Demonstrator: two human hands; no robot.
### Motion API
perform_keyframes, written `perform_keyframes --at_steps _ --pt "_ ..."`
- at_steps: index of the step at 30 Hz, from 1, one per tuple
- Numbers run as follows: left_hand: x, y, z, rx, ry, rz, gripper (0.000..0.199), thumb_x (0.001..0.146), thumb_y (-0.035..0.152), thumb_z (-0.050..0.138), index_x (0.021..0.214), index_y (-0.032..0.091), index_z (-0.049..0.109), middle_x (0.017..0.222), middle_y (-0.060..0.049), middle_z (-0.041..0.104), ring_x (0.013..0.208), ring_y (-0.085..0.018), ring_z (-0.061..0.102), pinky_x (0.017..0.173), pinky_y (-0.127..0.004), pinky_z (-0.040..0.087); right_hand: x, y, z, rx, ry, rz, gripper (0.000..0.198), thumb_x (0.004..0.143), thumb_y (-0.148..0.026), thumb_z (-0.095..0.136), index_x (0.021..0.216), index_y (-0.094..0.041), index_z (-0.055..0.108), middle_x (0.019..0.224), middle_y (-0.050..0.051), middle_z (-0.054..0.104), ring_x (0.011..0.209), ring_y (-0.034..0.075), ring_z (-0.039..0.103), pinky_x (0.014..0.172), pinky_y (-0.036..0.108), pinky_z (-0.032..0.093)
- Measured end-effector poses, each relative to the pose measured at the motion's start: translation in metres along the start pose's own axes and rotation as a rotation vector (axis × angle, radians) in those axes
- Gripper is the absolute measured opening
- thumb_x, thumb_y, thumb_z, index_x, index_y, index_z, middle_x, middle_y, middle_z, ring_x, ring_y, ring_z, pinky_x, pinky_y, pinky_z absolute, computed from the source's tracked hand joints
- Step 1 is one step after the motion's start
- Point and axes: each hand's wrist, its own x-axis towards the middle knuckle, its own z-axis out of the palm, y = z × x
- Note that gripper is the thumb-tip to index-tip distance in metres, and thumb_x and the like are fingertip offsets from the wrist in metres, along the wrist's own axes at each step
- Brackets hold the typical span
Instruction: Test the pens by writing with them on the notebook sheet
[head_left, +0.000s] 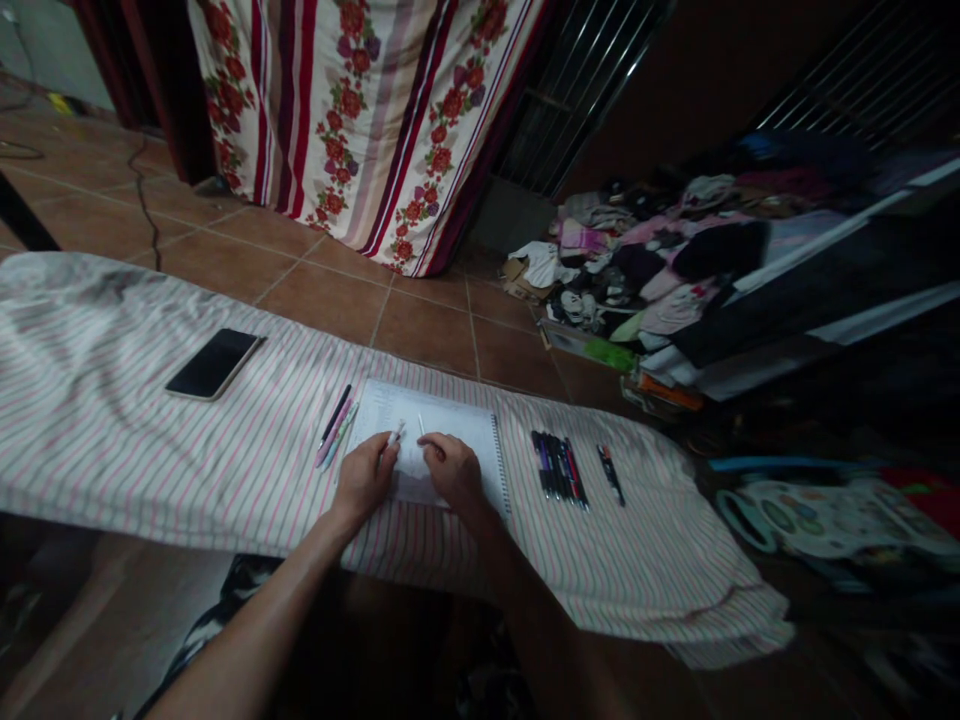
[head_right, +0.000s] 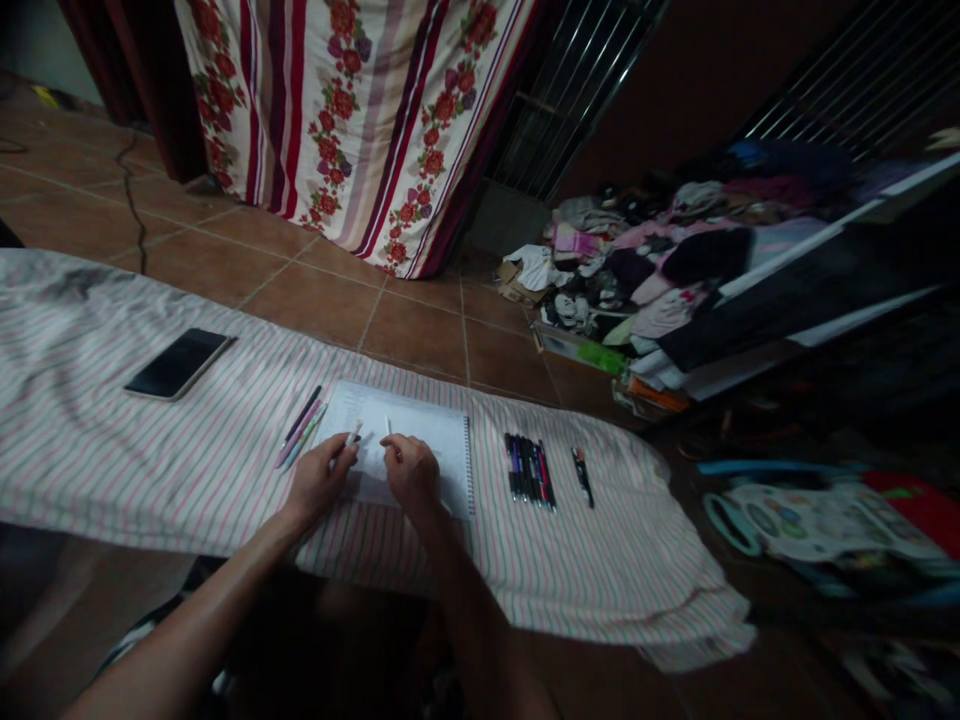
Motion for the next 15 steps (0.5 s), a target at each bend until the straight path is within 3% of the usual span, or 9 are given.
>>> perform_keyframes --at_steps 7,12,15 --pt "-0.04 0.011 -0.001 -0.041 0.1 0.154 0.026 0.085 0.029 0.038 0.1 0.019 0.057 0.091 -0.01 0.067 0.087 -0.019 0.062 0.078 -0.031 0.047 -0.031 -0.005 -0.049 0.44 0.049 0.064 0.025 0.074 -0.024 0.045 0.084 -0.02 0.067 0.08 0.002 0.068 0.069 0.015 0.06 0.066 0.026 0.046" --pt "-0.062 0.037 -0.008 -0.095 0.036 0.174 0.027 0.085 0.03 0.04 0.101 0.016 0.058 0.094 -0.01 0.067 0.089 -0.02 0.062 0.079 -0.032 0.047 -0.062 -0.006 -0.082 0.828 0.094 0.171 0.025 0.068 -0.032 0.057 0.088 -0.019 0.066 0.079 0.003 0.066 0.072 0.015 0.06 0.065 0.026 0.046" --pt "-0.077 0.054 -0.016 -0.103 0.024 0.164 0.028 0.086 0.03 0.039 0.101 0.016 0.058 0.093 -0.01 0.067 0.089 -0.019 0.062 0.079 -0.032 0.048 -0.083 -0.012 -0.102 0.933 0.184 0.228 0.029 0.062 -0.033 0.065 0.088 -0.018 0.064 0.081 0.003 0.065 0.075 0.014 0.058 0.069 0.026 0.045"
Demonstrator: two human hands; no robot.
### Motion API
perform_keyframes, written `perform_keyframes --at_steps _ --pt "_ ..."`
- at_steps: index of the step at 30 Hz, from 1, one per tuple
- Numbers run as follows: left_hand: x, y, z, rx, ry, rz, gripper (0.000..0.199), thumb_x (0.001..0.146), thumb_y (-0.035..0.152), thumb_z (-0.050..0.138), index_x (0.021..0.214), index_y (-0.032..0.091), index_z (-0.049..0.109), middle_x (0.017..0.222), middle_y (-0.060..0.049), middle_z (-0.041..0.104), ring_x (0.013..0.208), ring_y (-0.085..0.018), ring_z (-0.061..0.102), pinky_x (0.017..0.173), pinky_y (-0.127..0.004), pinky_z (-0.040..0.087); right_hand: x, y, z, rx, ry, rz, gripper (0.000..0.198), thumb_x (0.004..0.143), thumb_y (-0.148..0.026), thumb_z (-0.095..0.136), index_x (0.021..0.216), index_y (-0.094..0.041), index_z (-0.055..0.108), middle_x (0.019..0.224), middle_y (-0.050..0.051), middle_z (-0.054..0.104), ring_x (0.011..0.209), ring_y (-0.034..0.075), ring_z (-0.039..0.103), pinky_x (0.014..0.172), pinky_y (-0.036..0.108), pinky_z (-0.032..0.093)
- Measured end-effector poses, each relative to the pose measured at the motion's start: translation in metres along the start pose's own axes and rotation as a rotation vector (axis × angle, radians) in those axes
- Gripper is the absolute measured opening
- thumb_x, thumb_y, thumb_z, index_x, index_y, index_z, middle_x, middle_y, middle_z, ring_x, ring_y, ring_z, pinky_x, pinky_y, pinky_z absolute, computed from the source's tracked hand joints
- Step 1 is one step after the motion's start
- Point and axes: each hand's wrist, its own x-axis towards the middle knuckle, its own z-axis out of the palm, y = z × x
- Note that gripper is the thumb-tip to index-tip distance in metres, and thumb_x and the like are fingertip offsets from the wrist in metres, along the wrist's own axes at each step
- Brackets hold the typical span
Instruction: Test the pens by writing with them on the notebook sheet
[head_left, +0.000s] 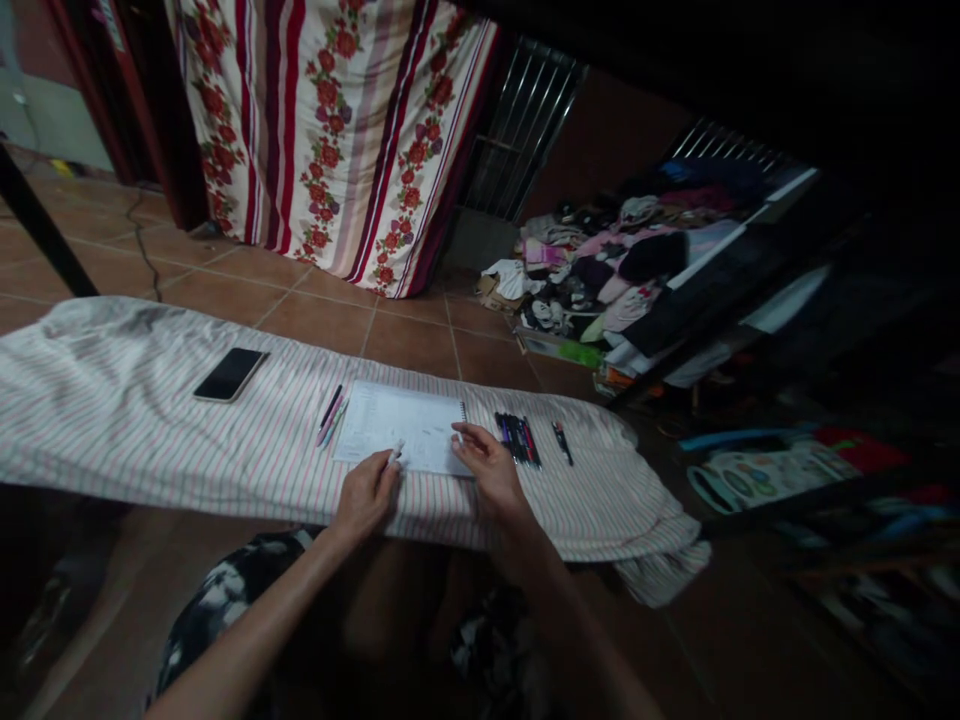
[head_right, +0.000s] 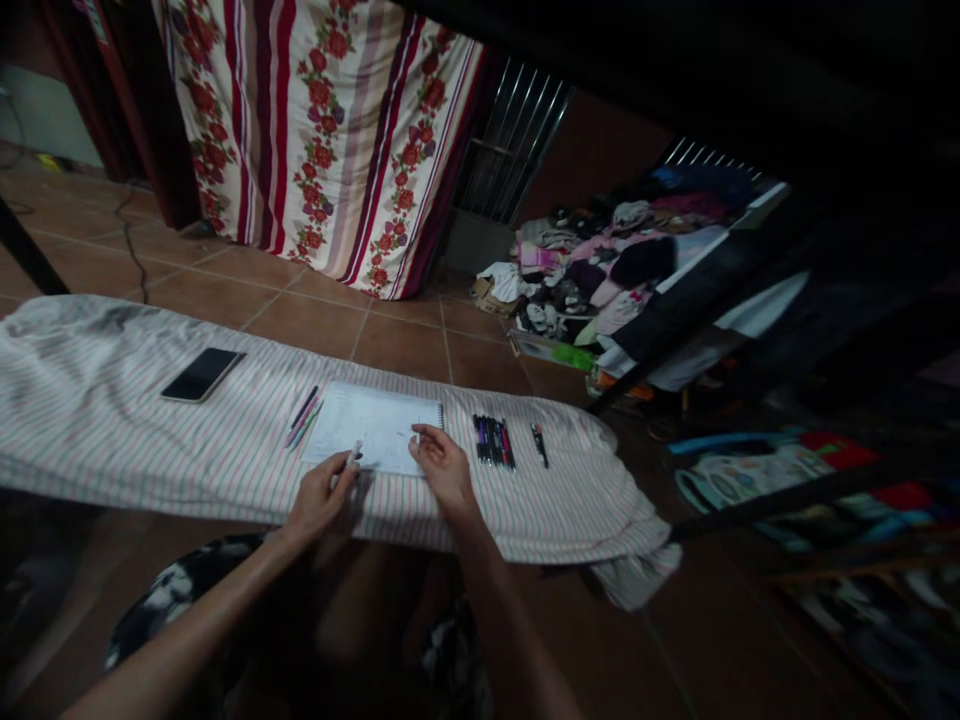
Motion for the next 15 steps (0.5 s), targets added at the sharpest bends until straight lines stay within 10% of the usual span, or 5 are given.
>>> perform_keyframes --at_steps 15 --pt "-0.087 0.068 -0.025 -0.057 -0.054 0.024 0.023 0.085 0.026 0.045 0.098 0.014 0.06 0.091 -0.008 0.067 0.087 -0.019 0.062 0.078 -0.03 0.048 -0.118 -0.08 -0.013 -0.041 0.074 -0.117 0.024 0.077 -0.038 0.056 0.079 -0.016 0.063 0.062 0.0 0.058 0.055 0.01 0.048 0.051 0.021 0.038"
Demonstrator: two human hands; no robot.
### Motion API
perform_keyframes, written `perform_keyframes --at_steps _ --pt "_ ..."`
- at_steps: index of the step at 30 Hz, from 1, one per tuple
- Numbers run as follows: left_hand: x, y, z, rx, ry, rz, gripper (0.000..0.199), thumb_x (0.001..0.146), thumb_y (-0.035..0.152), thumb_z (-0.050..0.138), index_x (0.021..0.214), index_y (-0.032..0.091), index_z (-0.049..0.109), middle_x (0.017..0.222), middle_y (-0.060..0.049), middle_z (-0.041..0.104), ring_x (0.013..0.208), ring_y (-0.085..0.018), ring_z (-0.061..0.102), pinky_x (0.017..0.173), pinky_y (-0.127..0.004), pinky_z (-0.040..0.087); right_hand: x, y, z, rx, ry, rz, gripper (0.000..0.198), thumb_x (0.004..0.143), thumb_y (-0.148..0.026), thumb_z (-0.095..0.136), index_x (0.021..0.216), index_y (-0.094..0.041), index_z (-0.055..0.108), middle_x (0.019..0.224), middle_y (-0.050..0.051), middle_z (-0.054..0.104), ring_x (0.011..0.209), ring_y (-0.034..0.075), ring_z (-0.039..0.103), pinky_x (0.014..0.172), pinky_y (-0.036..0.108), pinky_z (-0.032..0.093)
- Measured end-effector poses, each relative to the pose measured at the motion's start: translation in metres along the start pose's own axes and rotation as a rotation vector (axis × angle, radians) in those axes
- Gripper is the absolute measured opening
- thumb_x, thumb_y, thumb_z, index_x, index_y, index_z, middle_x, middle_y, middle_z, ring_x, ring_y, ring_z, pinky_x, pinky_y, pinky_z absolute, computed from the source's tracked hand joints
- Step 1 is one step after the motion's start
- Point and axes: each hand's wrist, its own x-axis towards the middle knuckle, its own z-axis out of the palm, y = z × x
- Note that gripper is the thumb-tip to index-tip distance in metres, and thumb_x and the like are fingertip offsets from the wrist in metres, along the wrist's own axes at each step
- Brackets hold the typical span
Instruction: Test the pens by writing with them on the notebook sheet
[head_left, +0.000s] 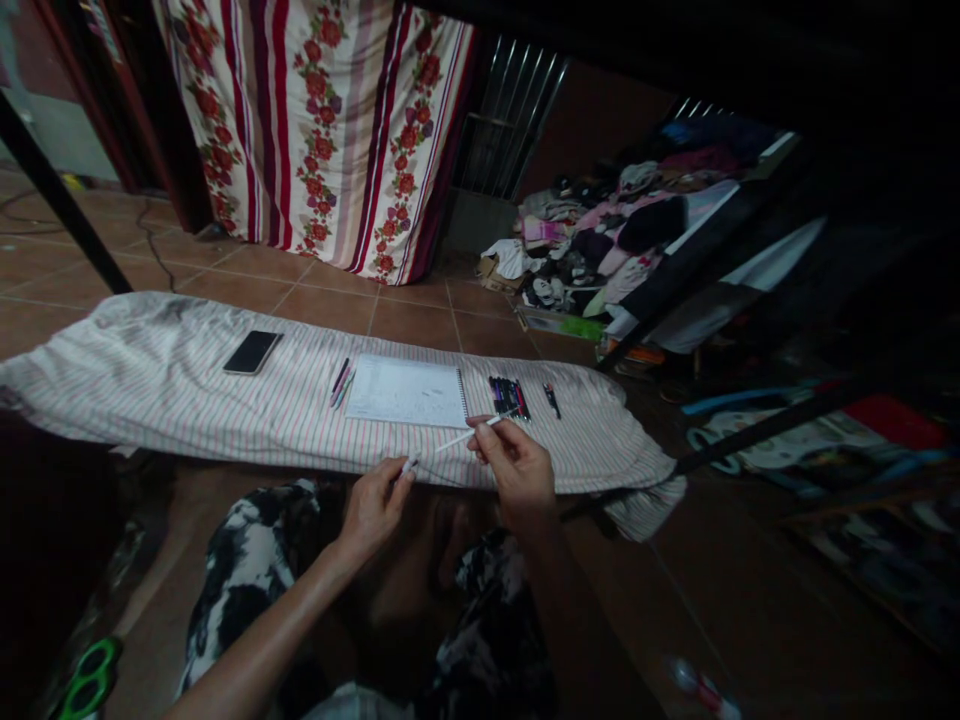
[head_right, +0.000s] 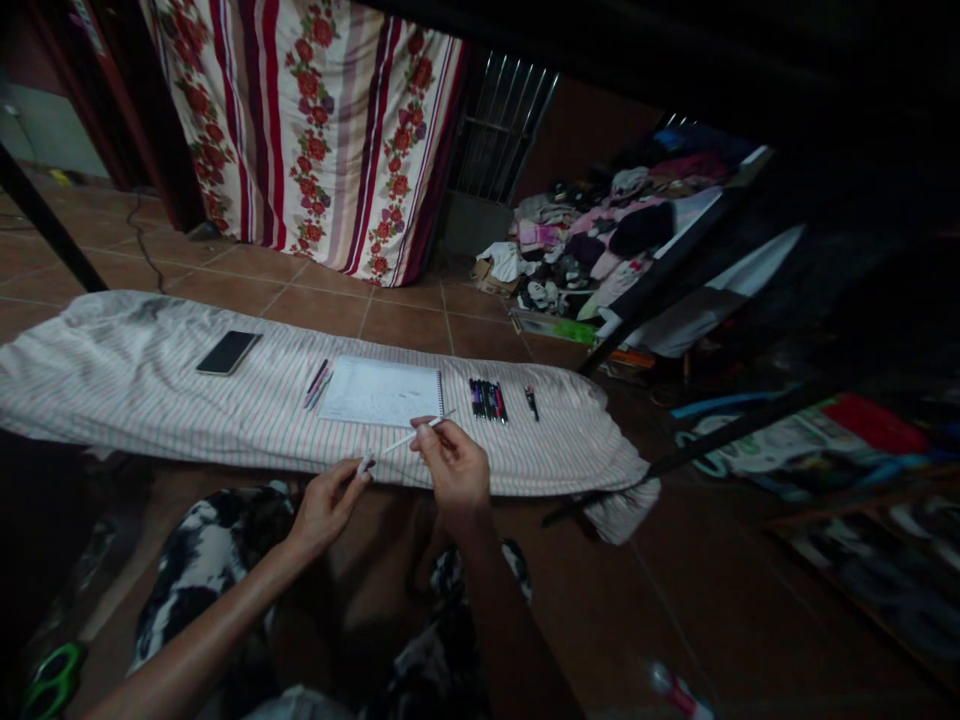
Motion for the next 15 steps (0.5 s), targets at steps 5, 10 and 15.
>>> perform_keyframes --at_steps 5,10,15 --pt "-0.012 0.017 -0.011 -0.017 -0.021 0.034 0.021 0.085 0.024 0.045 0.097 0.016 0.06 0.089 -0.007 0.067 0.084 -0.017 0.062 0.075 -0.027 0.048 -0.015 -0.007 0.004 -0.061 -0.036 -0.052 0.022 0.079 -0.036 0.053 0.083 -0.016 0.063 0.062 0.0 0.058 0.058 0.011 0.052 0.055 0.021 0.041" --pt "-0.019 0.026 -0.017 0.001 -0.025 0.066 0.02 0.084 0.024 0.047 0.097 0.016 0.061 0.087 -0.006 0.067 0.082 -0.016 0.062 0.073 -0.026 0.047 -0.02 -0.006 0.006 -0.087 -0.071 -0.094 0.021 0.08 -0.034 0.053 0.085 -0.016 0.063 0.063 0.0 0.059 0.062 0.012 0.056 0.059 0.022 0.043" --pt "-0.022 0.034 -0.02 0.002 -0.054 0.081 0.021 0.084 0.024 0.046 0.097 0.015 0.061 0.085 -0.007 0.066 0.081 -0.016 0.062 0.073 -0.025 0.047 -0.024 -0.008 0.002 -0.104 -0.085 -0.105 0.021 0.08 -0.034 0.052 0.083 -0.016 0.063 0.065 0.001 0.06 0.064 0.012 0.058 0.061 0.022 0.045"
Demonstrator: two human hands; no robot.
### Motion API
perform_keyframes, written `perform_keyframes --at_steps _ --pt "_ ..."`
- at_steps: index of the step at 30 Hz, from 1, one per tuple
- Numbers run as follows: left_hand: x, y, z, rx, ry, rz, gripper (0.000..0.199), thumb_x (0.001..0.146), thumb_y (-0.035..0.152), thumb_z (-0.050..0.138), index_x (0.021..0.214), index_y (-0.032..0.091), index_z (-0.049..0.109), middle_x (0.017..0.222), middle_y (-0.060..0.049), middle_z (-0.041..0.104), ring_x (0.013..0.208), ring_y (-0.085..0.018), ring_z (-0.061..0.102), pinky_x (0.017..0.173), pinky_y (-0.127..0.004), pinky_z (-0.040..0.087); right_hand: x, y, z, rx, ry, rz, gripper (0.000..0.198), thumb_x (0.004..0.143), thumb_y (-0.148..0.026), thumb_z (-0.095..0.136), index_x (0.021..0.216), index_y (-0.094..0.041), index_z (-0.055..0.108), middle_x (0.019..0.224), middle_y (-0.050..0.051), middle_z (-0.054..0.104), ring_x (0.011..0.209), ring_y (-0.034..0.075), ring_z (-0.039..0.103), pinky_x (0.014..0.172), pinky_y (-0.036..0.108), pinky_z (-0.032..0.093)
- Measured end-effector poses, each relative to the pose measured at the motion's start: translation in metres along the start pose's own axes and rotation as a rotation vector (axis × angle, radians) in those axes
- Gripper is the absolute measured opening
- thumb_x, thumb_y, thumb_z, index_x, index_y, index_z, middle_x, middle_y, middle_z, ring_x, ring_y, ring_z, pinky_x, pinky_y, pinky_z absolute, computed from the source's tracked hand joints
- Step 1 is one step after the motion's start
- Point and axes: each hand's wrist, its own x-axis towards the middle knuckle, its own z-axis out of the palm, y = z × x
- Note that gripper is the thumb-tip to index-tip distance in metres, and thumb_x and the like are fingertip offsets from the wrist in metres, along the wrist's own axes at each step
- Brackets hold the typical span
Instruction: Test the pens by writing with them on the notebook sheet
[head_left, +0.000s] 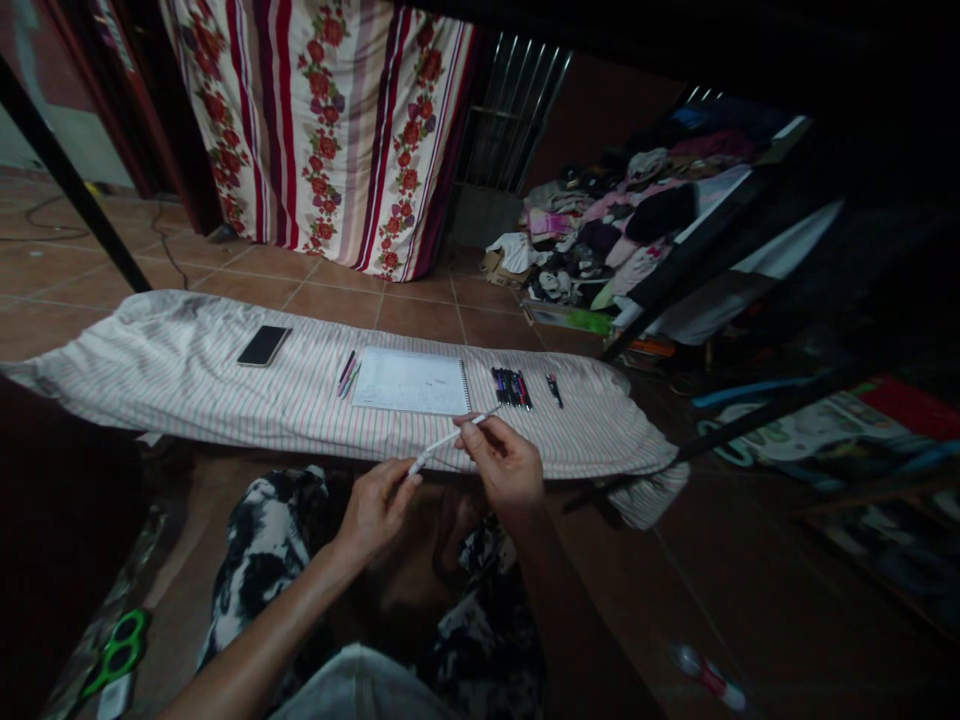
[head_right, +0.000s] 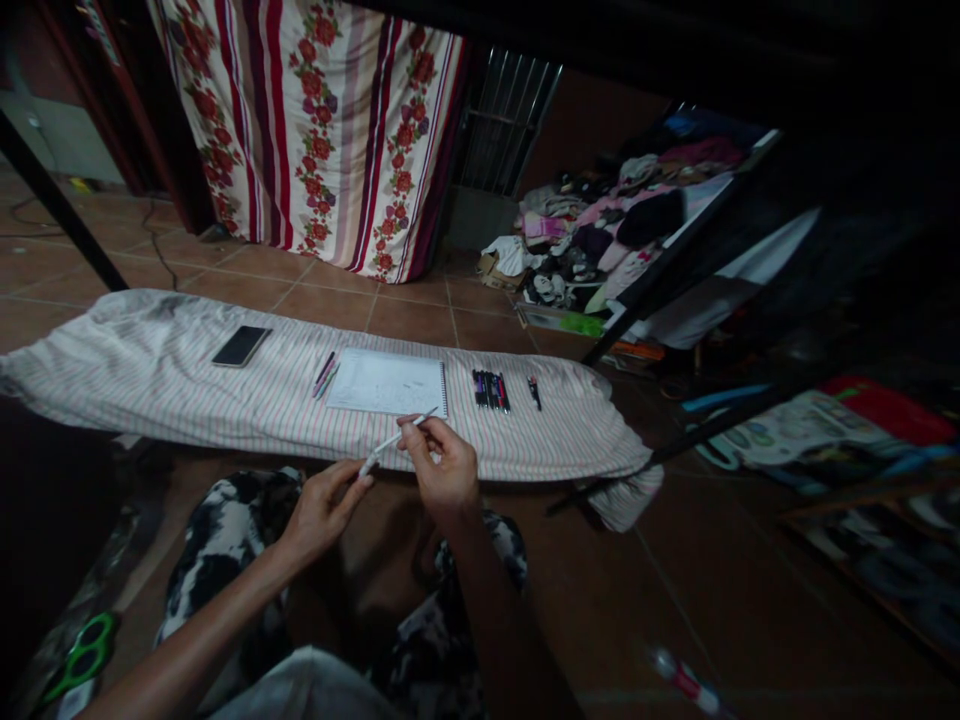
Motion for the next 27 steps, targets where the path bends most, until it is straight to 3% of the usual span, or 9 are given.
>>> perform_keyframes --at_steps 17,27 --pt "0.003 0.01 0.006 0.002 -0.027 0.001 0.021 0.084 0.025 0.047 0.097 0.017 0.061 0.084 -0.005 0.067 0.078 -0.015 0.062 0.07 -0.025 0.048 -0.007 -0.002 -0.009 -0.023 -0.005 0.016 0.02 0.079 -0.033 0.051 0.079 -0.016 0.063 0.063 0.001 0.061 0.06 0.012 0.058 0.058 0.021 0.045" --pt "0.007 0.015 0.006 -0.03 -0.021 0.018 0.022 0.084 0.026 0.046 0.097 0.019 0.063 0.086 -0.005 0.068 0.081 -0.016 0.063 0.072 -0.025 0.049 -0.009 0.001 -0.004 -0.046 -0.101 0.055 0.023 0.08 -0.032 0.05 0.086 -0.015 0.064 0.06 0.0 0.059 0.056 0.011 0.056 0.052 0.019 0.042"
